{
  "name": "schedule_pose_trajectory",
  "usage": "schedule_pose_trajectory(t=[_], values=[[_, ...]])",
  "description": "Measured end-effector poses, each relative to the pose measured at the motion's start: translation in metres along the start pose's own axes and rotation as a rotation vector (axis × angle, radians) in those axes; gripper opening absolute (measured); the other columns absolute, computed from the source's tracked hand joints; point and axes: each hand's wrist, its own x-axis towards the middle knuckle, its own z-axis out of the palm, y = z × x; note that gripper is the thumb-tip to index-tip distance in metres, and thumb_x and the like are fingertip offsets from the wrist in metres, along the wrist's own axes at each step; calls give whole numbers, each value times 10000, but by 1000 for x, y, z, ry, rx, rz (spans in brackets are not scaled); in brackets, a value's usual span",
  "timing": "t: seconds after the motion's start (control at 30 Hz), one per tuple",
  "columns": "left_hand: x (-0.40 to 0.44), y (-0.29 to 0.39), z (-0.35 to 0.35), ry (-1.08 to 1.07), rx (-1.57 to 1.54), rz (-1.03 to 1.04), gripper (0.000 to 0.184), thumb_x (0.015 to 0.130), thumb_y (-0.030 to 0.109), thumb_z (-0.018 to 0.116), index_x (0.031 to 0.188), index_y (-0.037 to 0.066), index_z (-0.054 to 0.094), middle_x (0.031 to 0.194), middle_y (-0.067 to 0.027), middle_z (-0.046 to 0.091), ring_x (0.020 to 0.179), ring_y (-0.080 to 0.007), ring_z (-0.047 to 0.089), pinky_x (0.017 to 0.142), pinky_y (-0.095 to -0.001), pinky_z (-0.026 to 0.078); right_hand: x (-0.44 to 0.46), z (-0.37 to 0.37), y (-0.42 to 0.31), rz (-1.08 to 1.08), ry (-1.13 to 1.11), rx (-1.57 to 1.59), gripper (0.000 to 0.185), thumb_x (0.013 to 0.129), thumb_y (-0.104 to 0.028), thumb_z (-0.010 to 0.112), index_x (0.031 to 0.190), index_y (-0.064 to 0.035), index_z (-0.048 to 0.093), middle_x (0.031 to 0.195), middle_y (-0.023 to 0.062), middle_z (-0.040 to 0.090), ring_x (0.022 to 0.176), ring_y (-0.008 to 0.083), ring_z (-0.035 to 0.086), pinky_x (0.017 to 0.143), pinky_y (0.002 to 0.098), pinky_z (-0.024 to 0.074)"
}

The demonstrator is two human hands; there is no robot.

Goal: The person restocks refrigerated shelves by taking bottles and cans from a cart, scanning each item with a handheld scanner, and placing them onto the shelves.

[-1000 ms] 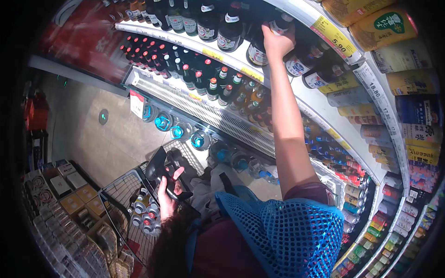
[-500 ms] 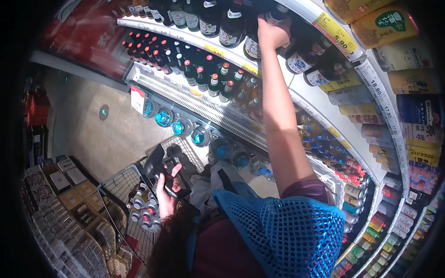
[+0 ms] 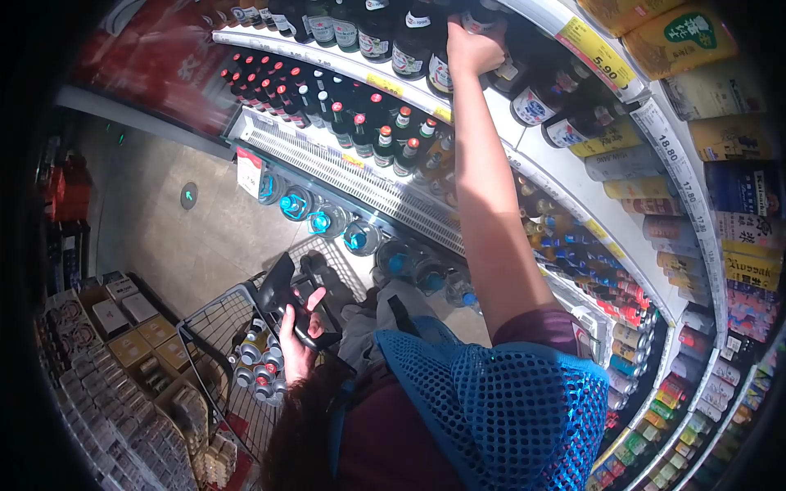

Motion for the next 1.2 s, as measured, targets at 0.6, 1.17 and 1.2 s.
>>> schedule_pose_trajectory(t=[0.6, 1.17, 1.2], values=[[6, 7, 0, 27, -17, -4, 293, 932, 242, 468, 1188, 103, 441, 1212, -319, 485, 507, -109, 451, 479, -223, 383, 3, -11, 1, -23, 4, 15, 523, 522, -378, 783, 873, -62, 560, 726, 123, 655, 691, 347, 640, 652, 436, 496], [-2, 3, -19, -45, -82, -40, 292, 919, 260, 506, 1178, 132, 467, 1257, -301, 453, 511, -110, 486, 467, -212, 387, 3, -10, 4, 11, -46, 21, 579, 534, -408, 760, 977, -87, 568, 812, 153, 665, 774, 368, 638, 726, 440, 504], [-3, 2, -19, -51, -85, -41, 290, 919, 259, 504, 1177, 131, 467, 1258, -302, 452, 512, -112, 488, 467, -213, 388, 3, -13, 1, 31, -57, -1, 582, 532, -405, 761, 982, -88, 572, 812, 152, 666, 775, 371, 637, 727, 440, 504]])
